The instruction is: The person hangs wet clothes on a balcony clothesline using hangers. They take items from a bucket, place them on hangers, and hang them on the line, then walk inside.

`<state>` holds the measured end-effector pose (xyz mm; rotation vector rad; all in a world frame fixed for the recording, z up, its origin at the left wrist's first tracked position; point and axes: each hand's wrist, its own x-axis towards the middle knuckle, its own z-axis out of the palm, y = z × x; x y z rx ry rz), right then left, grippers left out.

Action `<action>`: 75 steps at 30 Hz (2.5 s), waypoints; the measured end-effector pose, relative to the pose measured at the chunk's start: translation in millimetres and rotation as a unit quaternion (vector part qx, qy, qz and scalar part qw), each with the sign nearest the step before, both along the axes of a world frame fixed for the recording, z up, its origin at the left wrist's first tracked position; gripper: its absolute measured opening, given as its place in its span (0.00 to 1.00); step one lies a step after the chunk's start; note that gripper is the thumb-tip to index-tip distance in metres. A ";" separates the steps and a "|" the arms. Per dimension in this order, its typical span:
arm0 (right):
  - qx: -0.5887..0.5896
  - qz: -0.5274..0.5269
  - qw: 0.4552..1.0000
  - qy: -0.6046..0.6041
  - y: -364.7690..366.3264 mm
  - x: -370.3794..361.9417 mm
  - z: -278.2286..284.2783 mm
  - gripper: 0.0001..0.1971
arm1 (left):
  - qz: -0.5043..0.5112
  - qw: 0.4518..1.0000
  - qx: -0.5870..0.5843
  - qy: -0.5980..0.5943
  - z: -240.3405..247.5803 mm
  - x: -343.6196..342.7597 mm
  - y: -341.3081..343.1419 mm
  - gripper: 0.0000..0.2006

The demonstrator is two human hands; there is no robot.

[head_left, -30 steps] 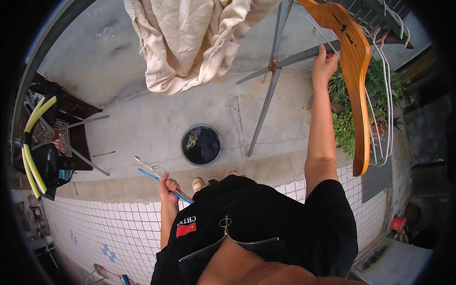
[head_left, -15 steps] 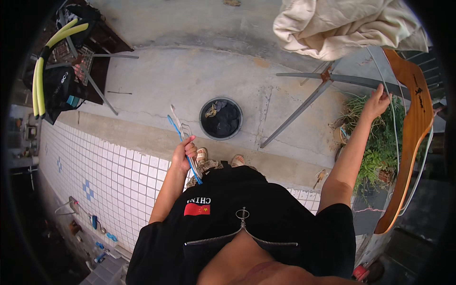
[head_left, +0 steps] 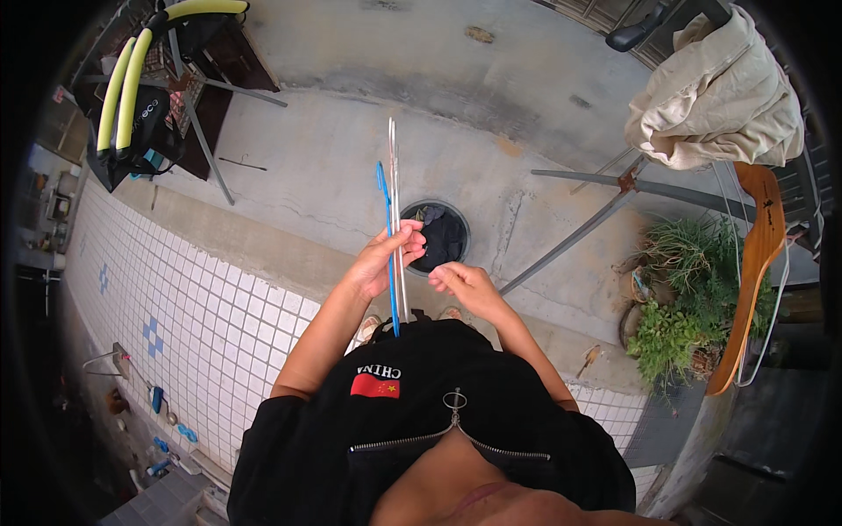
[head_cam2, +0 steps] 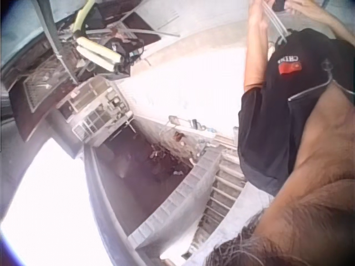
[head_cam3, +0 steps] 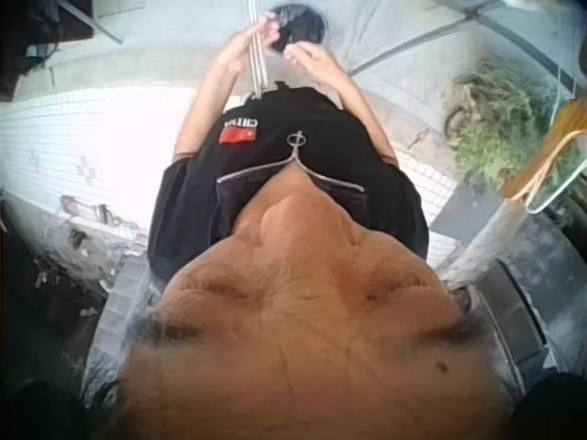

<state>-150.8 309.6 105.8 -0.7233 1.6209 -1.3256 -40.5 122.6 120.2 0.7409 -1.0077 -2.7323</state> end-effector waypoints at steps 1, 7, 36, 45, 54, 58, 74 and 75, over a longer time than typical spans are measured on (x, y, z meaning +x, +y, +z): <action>-0.027 -0.007 0.999 0.031 -17.2 12.4 10.0 0.18 | -0.007 1.000 -0.017 0.003 6.0 -4.5 -1.1 0.12; -0.061 0.014 0.995 0.083 -70.8 59.4 35.4 0.12 | -0.039 0.991 -0.125 0.005 31.2 13.4 -13.8 0.14; 0.092 -0.509 0.229 0.825 153.0 -163.4 366.4 0.23 | -0.079 0.992 -0.093 -0.007 35.0 19.3 -38.9 0.14; 0.041 -0.191 0.897 0.396 44.0 10.1 194.5 0.22 | -0.140 0.978 -0.124 0.093 116.6 -36.6 38.0 0.20; -0.261 -0.203 0.942 0.053 47.1 34.8 146.4 0.11 | -0.318 0.919 -0.174 0.154 176.8 -69.5 96.0 0.22; -0.238 -0.232 0.943 0.017 78.9 42.1 185.6 0.14 | -0.356 0.904 -0.149 0.185 200.9 -77.0 113.8 0.22; -0.203 -0.417 0.868 0.177 105.9 44.8 218.1 0.17 | -0.228 0.918 -0.197 0.259 236.2 -118.8 151.5 0.13; -0.217 -0.431 0.858 0.177 108.6 43.6 217.6 0.17 | -0.205 0.918 -0.214 0.262 237.7 -120.0 154.6 0.13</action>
